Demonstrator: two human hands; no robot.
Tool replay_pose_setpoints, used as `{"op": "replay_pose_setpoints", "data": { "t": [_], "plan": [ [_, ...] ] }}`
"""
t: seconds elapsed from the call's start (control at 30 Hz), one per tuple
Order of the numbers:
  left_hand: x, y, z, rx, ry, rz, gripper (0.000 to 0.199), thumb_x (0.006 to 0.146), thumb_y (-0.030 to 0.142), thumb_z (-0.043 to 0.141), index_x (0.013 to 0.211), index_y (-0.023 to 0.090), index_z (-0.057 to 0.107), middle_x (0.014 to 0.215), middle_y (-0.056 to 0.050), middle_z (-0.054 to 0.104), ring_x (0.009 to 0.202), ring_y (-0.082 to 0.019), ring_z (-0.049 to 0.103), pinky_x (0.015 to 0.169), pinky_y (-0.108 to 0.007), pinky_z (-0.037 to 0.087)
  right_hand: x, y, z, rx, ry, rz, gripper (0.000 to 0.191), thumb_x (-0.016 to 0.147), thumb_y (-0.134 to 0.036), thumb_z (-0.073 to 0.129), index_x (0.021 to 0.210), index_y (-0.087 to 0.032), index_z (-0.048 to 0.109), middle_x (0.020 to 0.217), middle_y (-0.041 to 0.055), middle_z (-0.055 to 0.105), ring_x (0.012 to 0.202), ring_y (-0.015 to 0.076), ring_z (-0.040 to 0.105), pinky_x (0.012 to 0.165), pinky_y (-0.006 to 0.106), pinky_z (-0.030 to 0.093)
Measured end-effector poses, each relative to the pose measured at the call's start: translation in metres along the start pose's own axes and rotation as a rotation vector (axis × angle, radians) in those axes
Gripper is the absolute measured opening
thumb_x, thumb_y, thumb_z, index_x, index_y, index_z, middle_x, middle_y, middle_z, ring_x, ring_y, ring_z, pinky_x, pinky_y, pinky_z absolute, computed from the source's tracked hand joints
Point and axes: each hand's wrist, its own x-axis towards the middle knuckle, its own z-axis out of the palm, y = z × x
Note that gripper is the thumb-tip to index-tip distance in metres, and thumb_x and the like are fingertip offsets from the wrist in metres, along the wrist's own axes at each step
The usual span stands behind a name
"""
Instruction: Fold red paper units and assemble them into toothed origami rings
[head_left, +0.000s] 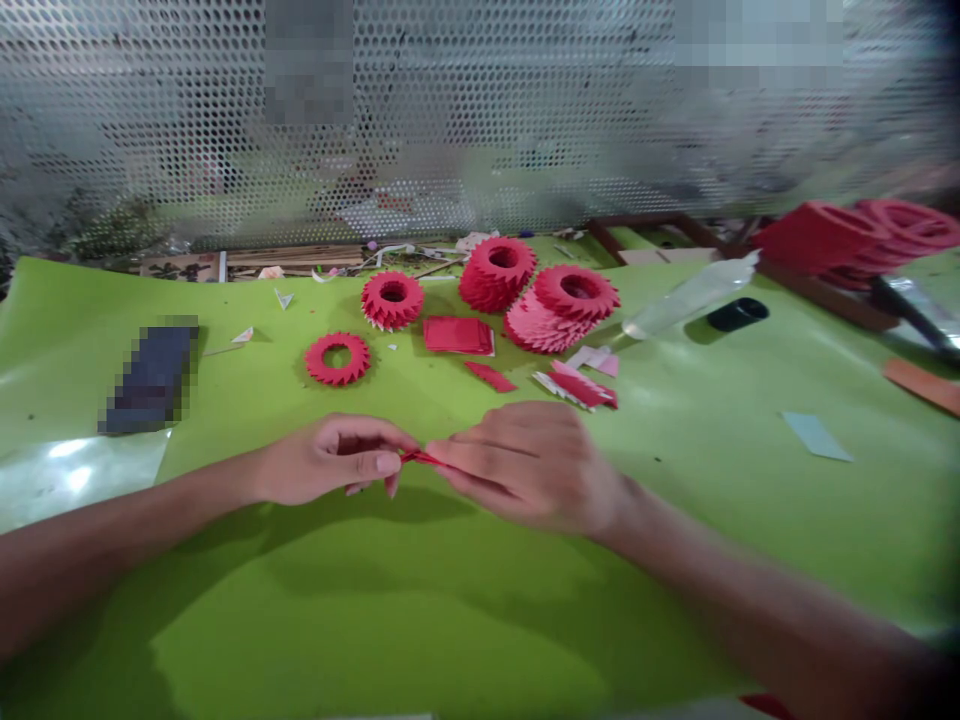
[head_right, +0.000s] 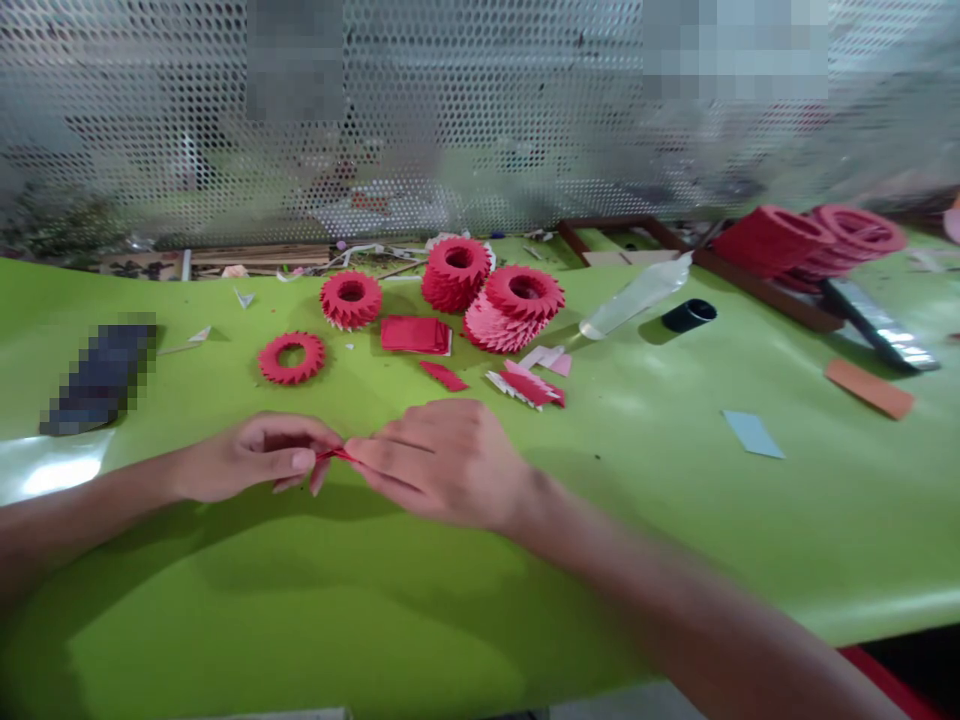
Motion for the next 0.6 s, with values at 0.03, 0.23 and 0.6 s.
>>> {"op": "replay_pose_setpoints", "data": {
  "t": [0.03, 0.23, 0.6],
  "plan": [
    [0.0000, -0.0001, -0.0001, -0.003, 0.001, 0.002, 0.035, 0.096, 0.043, 0.059, 0.115, 0.015, 0.067, 0.082, -0.003, 0.068, 0.058, -0.008, 0.048, 0.049, -0.021, 0.036, 0.0000, 0.0000, -0.0001, 0.000, 0.001, 0.003, 0.013, 0.086, -0.020, 0.074, 0.098, -0.015, 0.071, 0.071, -0.0045, 0.073, 0.054, 0.0080, 0.053, 0.052, 0.027, 0.037],
    [0.0010, 0.0013, 0.0000, 0.003, 0.008, -0.007, 0.035, 0.094, 0.045, 0.060, 0.112, 0.015, 0.067, 0.081, -0.003, 0.067, 0.059, -0.009, 0.049, 0.050, -0.022, 0.037, 0.0013, -0.0013, -0.0007, -0.023, -0.006, 0.005, 0.010, 0.088, -0.021, 0.072, 0.097, -0.017, 0.073, 0.068, -0.0054, 0.071, 0.052, 0.0080, 0.051, 0.050, 0.027, 0.034],
    [0.0007, -0.0018, 0.0003, 0.010, 0.003, -0.031, 0.040, 0.093, 0.049, 0.059, 0.112, 0.015, 0.067, 0.082, -0.003, 0.067, 0.059, -0.009, 0.048, 0.050, -0.023, 0.036, -0.0014, 0.0006, 0.0003, -0.030, 0.000, -0.002, 0.012, 0.087, -0.021, 0.074, 0.097, -0.017, 0.072, 0.069, -0.0055, 0.072, 0.053, 0.0077, 0.053, 0.051, 0.027, 0.035]
  ]
}}
